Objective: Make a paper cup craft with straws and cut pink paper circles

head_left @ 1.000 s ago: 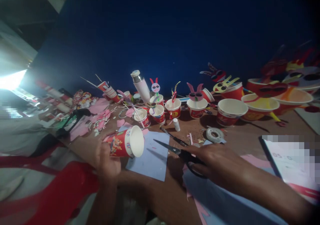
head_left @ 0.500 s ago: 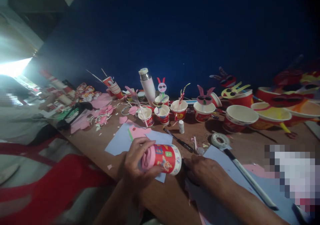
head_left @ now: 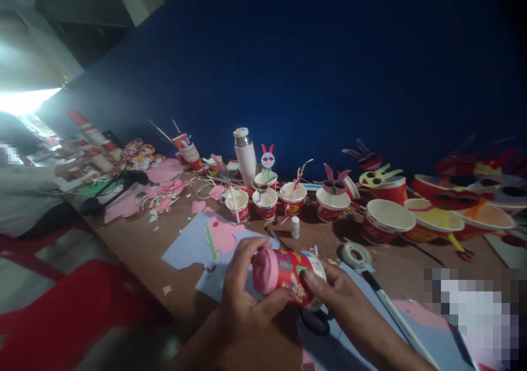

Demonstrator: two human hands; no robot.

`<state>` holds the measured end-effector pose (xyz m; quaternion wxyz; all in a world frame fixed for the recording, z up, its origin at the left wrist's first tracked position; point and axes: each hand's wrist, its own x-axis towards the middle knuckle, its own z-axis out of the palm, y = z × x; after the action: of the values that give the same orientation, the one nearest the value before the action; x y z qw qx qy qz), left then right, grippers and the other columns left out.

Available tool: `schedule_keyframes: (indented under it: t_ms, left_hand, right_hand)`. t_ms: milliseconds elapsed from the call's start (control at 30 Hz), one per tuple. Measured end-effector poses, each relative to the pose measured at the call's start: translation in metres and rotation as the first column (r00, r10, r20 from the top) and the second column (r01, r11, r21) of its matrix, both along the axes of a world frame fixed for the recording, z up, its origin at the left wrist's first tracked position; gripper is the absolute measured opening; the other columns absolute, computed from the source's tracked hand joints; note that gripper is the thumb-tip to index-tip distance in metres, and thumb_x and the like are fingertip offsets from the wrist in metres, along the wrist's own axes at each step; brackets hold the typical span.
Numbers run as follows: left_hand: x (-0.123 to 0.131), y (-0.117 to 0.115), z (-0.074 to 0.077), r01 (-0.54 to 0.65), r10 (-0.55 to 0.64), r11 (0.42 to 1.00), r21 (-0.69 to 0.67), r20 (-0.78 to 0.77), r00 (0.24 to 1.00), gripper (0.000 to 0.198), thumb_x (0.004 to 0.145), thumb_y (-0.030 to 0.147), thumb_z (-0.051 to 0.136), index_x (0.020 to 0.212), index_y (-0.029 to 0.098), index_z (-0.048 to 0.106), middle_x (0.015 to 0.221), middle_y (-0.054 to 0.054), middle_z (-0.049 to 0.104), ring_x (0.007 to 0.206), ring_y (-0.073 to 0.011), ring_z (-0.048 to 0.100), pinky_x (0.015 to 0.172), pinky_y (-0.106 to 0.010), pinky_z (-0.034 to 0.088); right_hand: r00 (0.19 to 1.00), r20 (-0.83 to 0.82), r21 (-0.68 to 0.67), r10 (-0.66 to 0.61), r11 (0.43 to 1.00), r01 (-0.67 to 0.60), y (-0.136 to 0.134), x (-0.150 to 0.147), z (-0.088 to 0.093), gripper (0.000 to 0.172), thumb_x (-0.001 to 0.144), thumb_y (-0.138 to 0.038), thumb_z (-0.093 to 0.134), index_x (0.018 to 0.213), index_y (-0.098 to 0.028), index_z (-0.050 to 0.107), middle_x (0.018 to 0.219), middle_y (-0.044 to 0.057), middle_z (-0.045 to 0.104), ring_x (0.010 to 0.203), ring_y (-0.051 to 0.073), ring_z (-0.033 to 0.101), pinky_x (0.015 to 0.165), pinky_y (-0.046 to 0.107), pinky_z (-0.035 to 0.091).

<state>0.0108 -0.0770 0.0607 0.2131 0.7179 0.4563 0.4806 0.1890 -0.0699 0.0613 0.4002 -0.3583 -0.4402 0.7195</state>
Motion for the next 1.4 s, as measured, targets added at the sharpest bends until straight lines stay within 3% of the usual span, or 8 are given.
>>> schedule_keyframes:
  t_ms: [133, 333, 567, 700, 867, 1067, 1267, 1400]
  left_hand:
    - [0.003, 0.005, 0.005, 0.043, -0.04, 0.999, 0.032, -0.088, 0.995, 0.05, 0.068, 0.027, 0.063, 0.115, 0.019, 0.047, 0.113, -0.011, 0.05, 0.104, -0.0251, 0.049, 0.085, -0.037, 0.043]
    - [-0.002, 0.003, 0.019, -0.045, 0.082, 0.965, 0.259, -0.134, 0.988, 0.025, 0.069, 0.009, 0.057, 0.092, 0.018, 0.058, 0.093, -0.009, 0.059, 0.089, -0.0215, 0.055, 0.075, -0.034, 0.047]
    - [0.007, 0.004, 0.02, -0.065, 0.144, 0.932, 0.358, -0.198, 0.97, 0.02, 0.068, 0.005, 0.055, 0.083, 0.017, 0.057, 0.074, -0.006, 0.061, 0.07, -0.0187, 0.055, 0.065, -0.033, 0.045]
    - [0.006, 0.007, 0.015, -0.059, 0.147, 0.937, 0.344, -0.234, 0.961, 0.019, 0.068, 0.004, 0.054, 0.081, 0.017, 0.056, 0.072, -0.005, 0.062, 0.068, -0.0181, 0.055, 0.064, -0.033, 0.043]
    - [0.006, 0.006, 0.01, -0.064, 0.162, 0.936, 0.346, -0.261, 0.952, 0.016, 0.068, 0.004, 0.052, 0.076, 0.017, 0.055, 0.069, -0.004, 0.061, 0.065, -0.0171, 0.053, 0.062, -0.033, 0.04]
    - [0.008, 0.008, 0.003, -0.103, 0.206, 0.936, 0.337, -0.286, 0.936, 0.014, 0.068, 0.005, 0.049, 0.071, 0.017, 0.054, 0.064, -0.003, 0.06, 0.063, -0.017, 0.052, 0.061, -0.032, 0.039]
    - [-0.006, 0.018, 0.011, -0.205, 0.241, 0.958, 0.202, -0.178, 0.954, 0.013, 0.073, 0.011, 0.047, 0.063, 0.018, 0.052, 0.061, -0.001, 0.056, 0.06, -0.0136, 0.052, 0.058, -0.026, 0.041]
    - [-0.033, 0.023, 0.021, -0.313, 0.306, 0.948, -0.059, -0.095, 0.947, 0.014, 0.075, 0.021, 0.048, 0.062, 0.017, 0.053, 0.058, 0.001, 0.052, 0.056, -0.0124, 0.049, 0.055, -0.023, 0.041]
  right_hand:
    - [0.99, -0.12, -0.103, -0.068, 0.993, 0.056, -0.006, -0.008, 0.003, 0.034, 0.07, -0.046, 0.064, 0.087, -0.016, 0.067, 0.075, 0.005, 0.067, 0.068, 0.017, 0.059, 0.066, 0.027, 0.045]
    - [0.938, 0.038, 0.04, -0.343, 0.939, 0.342, -0.013, -0.013, 0.005, 0.031, 0.066, -0.043, 0.067, 0.08, -0.016, 0.071, 0.071, 0.005, 0.069, 0.069, 0.022, 0.061, 0.065, 0.029, 0.047]
    - [0.852, 0.23, 0.376, -0.471, 0.85, 0.368, -0.023, -0.016, 0.005, 0.023, 0.07, -0.039, 0.062, 0.069, -0.018, 0.071, 0.065, 0.005, 0.068, 0.061, 0.022, 0.06, 0.057, 0.027, 0.049]
    - [0.846, 0.292, 0.53, -0.446, 0.812, 0.245, -0.022, -0.013, -0.001, 0.02, 0.073, -0.034, 0.06, 0.073, -0.017, 0.071, 0.067, 0.005, 0.068, 0.062, 0.022, 0.062, 0.059, 0.027, 0.049]
    - [0.81, 0.361, 0.602, -0.463, 0.779, 0.177, -0.021, -0.013, -0.011, 0.024, 0.073, -0.034, 0.059, 0.057, -0.016, 0.066, 0.051, 0.004, 0.061, 0.058, 0.022, 0.06, 0.058, 0.027, 0.049]
    - [0.755, 0.294, 0.647, -0.586, 0.703, 0.294, -0.026, -0.019, -0.014, 0.018, 0.069, -0.034, 0.063, 0.068, -0.017, 0.07, 0.07, 0.008, 0.069, 0.06, 0.022, 0.059, 0.065, 0.03, 0.049]
    - [0.845, 0.278, 0.489, -0.456, 0.825, 0.285, -0.023, -0.017, -0.002, 0.026, 0.071, -0.041, 0.06, 0.073, -0.017, 0.071, 0.066, 0.006, 0.068, 0.063, 0.023, 0.061, 0.062, 0.029, 0.049]
    - [0.936, 0.138, 0.09, -0.324, 0.945, 0.314, -0.021, -0.016, 0.001, 0.03, 0.062, -0.044, 0.069, 0.073, -0.016, 0.071, 0.065, 0.006, 0.069, 0.067, 0.025, 0.063, 0.065, 0.031, 0.049]
